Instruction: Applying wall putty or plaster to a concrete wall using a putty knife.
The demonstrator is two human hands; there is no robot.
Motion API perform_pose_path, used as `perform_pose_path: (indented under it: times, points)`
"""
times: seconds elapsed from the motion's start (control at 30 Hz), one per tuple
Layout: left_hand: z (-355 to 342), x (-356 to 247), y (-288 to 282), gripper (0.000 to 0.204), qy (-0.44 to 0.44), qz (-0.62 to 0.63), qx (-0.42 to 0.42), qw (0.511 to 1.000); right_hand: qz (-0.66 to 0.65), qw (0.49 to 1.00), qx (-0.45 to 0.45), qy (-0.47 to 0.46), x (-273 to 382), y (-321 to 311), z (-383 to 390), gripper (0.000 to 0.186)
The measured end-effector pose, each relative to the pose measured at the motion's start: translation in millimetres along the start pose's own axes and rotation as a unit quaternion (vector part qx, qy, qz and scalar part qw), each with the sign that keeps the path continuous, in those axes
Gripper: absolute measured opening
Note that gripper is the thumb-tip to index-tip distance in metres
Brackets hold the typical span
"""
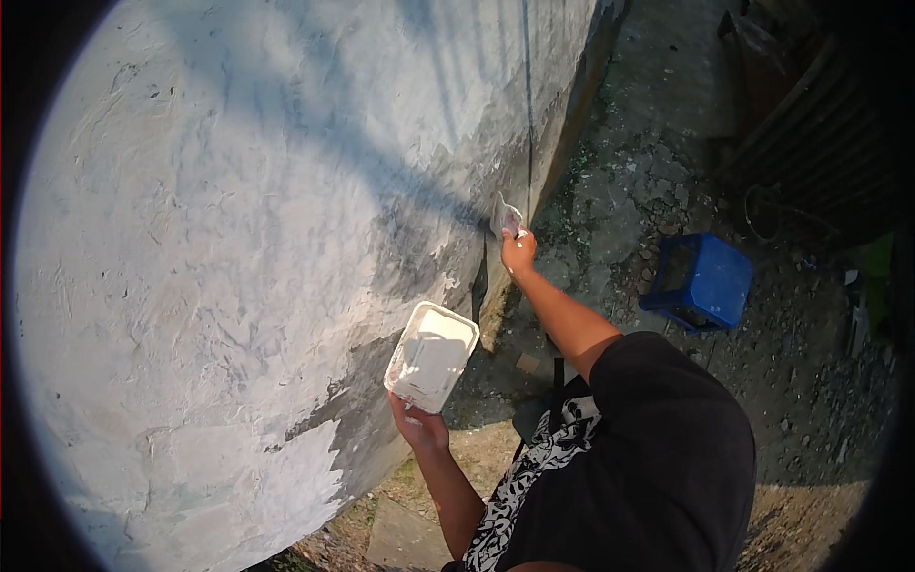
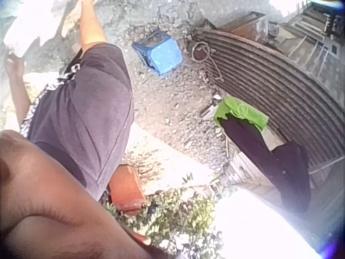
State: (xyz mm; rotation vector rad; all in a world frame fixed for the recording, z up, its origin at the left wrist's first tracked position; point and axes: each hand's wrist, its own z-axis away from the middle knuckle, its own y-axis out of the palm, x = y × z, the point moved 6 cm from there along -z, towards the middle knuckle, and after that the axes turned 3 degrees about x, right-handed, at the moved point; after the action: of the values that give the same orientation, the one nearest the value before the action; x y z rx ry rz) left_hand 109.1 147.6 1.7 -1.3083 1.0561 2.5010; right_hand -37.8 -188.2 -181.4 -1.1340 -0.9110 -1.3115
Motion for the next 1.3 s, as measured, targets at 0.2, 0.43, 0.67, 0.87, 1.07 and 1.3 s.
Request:
perform_pose_path:
  times: [0.2,0.43,0.67,0.87,1.07,1.3]
  points:
    - [-16,-3,23,0.049,0.014,0.023,-0.027,0.999,0.027,0.998,0.011,-0.053,26,76,46,0.05]
    - [-34,-5,42,0.051,0.014,0.017,-0.047,0.999,-0.028,0.946,0.121,-0.298,4,47,112,0.039]
    - [-20,-2,13,0.049,0.016,0.008,-0.071,0.997,0.069,0.996,0.036,-0.04,-37,-7,-5,0.026]
    - [-9,5,1,0.048,-0.002,0.031,-0.051,0.998,-0.087,0.993,-0.002,0.08,-60,4,-63,0.034]
    - [0,-5,-48,0.05,0.041,0.022,-0.069,0.997,-0.019,0.994,0.088,-0.057,-18,51,69,0.047]
    - [-7,-7,-34,0.049,0.038,0.025,-0.046,0.998,-0.002,0.98,0.192,-0.043,-32,31,45,0.024]
